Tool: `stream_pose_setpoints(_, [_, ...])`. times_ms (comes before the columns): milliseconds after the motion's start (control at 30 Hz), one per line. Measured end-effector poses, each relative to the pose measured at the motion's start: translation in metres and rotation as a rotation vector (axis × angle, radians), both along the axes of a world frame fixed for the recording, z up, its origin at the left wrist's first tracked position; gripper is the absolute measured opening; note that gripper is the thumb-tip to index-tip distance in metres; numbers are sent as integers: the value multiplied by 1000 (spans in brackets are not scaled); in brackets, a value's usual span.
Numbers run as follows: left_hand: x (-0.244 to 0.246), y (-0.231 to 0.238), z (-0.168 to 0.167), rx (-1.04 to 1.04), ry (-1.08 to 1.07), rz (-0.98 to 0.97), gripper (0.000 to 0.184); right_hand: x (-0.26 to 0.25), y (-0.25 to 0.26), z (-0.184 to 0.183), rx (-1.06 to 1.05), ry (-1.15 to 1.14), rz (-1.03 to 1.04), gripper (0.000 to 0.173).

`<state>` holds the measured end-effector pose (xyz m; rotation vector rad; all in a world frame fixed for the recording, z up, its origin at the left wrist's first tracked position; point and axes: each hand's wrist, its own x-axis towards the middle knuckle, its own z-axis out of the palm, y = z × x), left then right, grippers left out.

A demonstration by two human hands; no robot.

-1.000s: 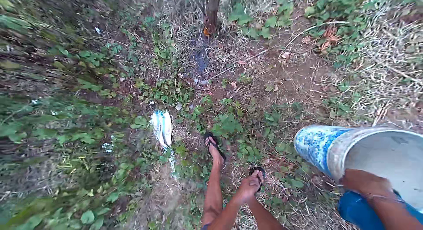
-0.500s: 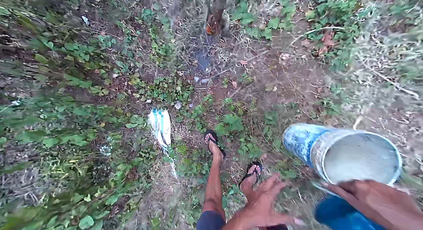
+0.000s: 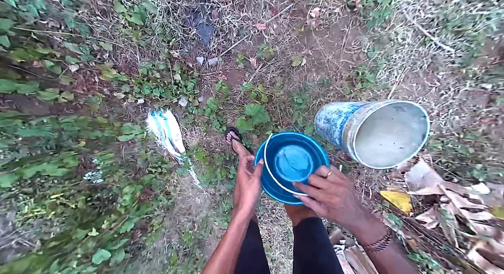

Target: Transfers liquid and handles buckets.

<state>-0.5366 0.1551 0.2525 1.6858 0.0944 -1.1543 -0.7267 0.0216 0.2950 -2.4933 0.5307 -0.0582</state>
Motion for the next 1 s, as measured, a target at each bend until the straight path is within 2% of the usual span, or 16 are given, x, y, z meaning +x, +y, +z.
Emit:
stream_pose_setpoints(133, [1, 0, 7, -64, -302, -29, 10, -27, 13, 7, 99, 18, -65, 26])
stream_pose_setpoints(267, [-2, 0, 14, -40, -466, -34, 9, -30, 27, 11, 125, -105, -277, 27])
stream_pose_setpoints(333, [4, -2, 13, 7, -483, -126, 15, -19, 29, 21, 301, -129, -465, 29])
stream_pose_setpoints(433, [17, 3, 8, 159, -376, -422, 39, -5, 15, 43, 817, -117, -737, 42])
stream_pose_setpoints(500, [28, -2, -6, 213, -269, -558, 38, -5, -1, 43, 1086, -87, -828, 50])
stream_pose_setpoints(600, [37, -18, -30, 247, -125, -629, 35, -3, -15, 44, 1305, -84, -924, 51])
stream_pose_setpoints(800, [31, -39, -61, 269, 127, -586, 34, 5, -17, 43, 1448, -163, -1136, 45])
stream_pose_setpoints(1000, [15, -47, -69, 295, 79, -559, 35, 7, -3, 34, 1424, -323, -1260, 41])
